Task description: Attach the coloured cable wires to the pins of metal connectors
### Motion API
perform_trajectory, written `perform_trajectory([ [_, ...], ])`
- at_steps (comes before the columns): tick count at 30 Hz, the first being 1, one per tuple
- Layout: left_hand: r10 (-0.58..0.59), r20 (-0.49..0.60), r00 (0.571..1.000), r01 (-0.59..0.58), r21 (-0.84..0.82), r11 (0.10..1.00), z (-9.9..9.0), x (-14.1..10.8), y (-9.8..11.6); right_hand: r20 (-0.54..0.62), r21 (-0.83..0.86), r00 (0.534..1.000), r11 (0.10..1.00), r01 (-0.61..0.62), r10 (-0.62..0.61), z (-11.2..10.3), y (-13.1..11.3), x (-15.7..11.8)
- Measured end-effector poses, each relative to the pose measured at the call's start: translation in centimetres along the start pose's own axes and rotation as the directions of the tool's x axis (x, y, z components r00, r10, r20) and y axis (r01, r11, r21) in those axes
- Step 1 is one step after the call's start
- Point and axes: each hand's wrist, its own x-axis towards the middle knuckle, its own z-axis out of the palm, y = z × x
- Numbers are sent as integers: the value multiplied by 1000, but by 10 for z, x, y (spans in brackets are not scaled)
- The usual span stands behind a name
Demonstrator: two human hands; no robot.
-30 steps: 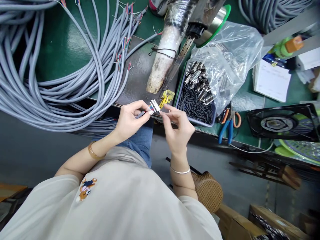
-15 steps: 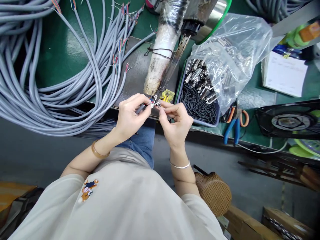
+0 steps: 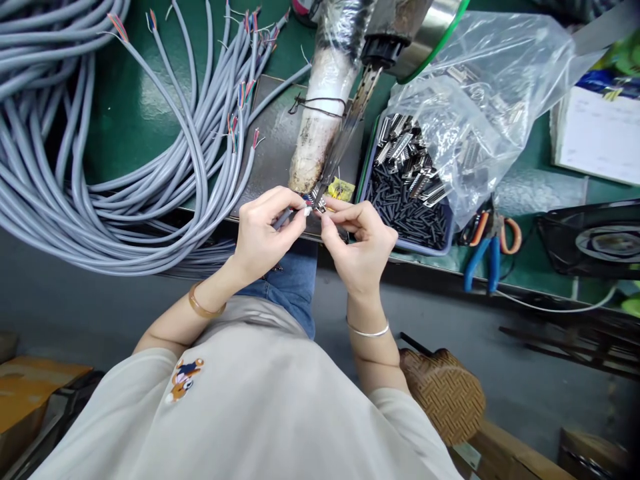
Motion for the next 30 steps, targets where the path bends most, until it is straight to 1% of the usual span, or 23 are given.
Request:
perform_trajectory([
  [4, 7, 2, 1000, -7, -5, 1000, 0, 0, 0, -15, -56, 999, 997, 48, -49, 1, -4, 3],
  [9, -28, 15, 999, 28, -7, 1000, -1, -1, 1, -21, -123, 991, 984, 125, -129, 1, -6, 3],
  [15, -53, 34, 998, 52, 24, 998, 0, -6, 1, 9, -90, 996, 992, 87, -87, 0, -1, 0],
  [22, -32, 3, 999, 32, 12, 999, 1, -3, 3, -9, -114, 992, 986, 122, -124, 1, -3, 6],
  [26, -108, 19, 994, 109, -22, 994, 1, -6, 2, -5, -114, 994, 988, 108, -109, 1, -4, 6],
  [30, -176, 33, 984, 177, -29, 984, 1, -10, 1, 13, -73, 997, 994, 77, -76, 0, -3, 3],
])
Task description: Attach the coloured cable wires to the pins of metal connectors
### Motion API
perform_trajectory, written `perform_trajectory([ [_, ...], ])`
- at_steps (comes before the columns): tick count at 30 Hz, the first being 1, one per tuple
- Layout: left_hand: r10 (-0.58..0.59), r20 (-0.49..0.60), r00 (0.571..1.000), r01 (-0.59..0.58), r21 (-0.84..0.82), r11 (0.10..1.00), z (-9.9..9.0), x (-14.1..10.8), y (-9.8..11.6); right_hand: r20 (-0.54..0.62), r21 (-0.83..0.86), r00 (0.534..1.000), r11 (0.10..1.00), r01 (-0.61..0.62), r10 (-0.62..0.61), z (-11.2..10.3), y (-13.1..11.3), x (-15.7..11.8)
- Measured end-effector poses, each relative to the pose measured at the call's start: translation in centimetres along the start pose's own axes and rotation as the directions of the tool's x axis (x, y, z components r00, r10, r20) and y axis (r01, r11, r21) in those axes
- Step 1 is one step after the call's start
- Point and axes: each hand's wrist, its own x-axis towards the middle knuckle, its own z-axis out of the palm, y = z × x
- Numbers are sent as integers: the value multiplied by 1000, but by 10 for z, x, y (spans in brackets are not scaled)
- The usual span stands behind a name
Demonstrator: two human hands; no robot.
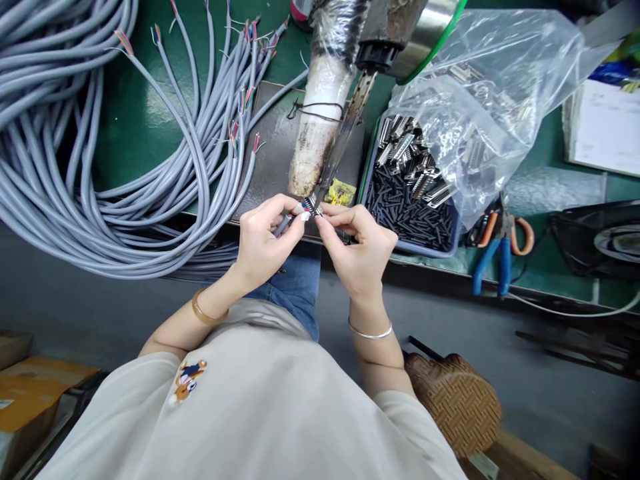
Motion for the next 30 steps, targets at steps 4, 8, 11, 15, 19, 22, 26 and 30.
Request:
perform_trajectory([
  [4, -13, 3, 1000, 12, 7, 1000, 1, -1, -1, 11, -10, 1000, 1000, 9, -9, 0, 2, -1],
  [8, 7, -7, 1000, -7, 16, 1000, 1, 0, -1, 7, -65, 1000, 998, 1, 0, 2, 3, 1],
  [11, 6, -11, 1000, -5, 18, 1000, 1, 1, 0, -10, -69, 1000, 998, 0, -1, 2, 2, 2],
  [15, 6, -4, 1000, -6, 19, 1000, -1, 2, 1, -17, -67, 1000, 998, 13, -14, 2, 0, 3],
  [19, 34, 13, 999, -34, 33, 999, -1, 1, 2, -7, -61, 1000, 998, 23, -23, 0, 0, 0],
  [22, 39, 11, 999, -40, 26, 999, 0, 0, 3, -8, -59, 999, 997, 44, -44, -2, 0, -3],
  [26, 9, 24, 1000, -9, 6, 1000, 1, -3, 5, -3, -111, 998, 992, 63, -64, -3, 3, -6],
  [30, -42, 38, 998, 42, -18, 999, 0, -7, 5, -21, -150, 993, 982, 113, -117, -4, 4, -10],
])
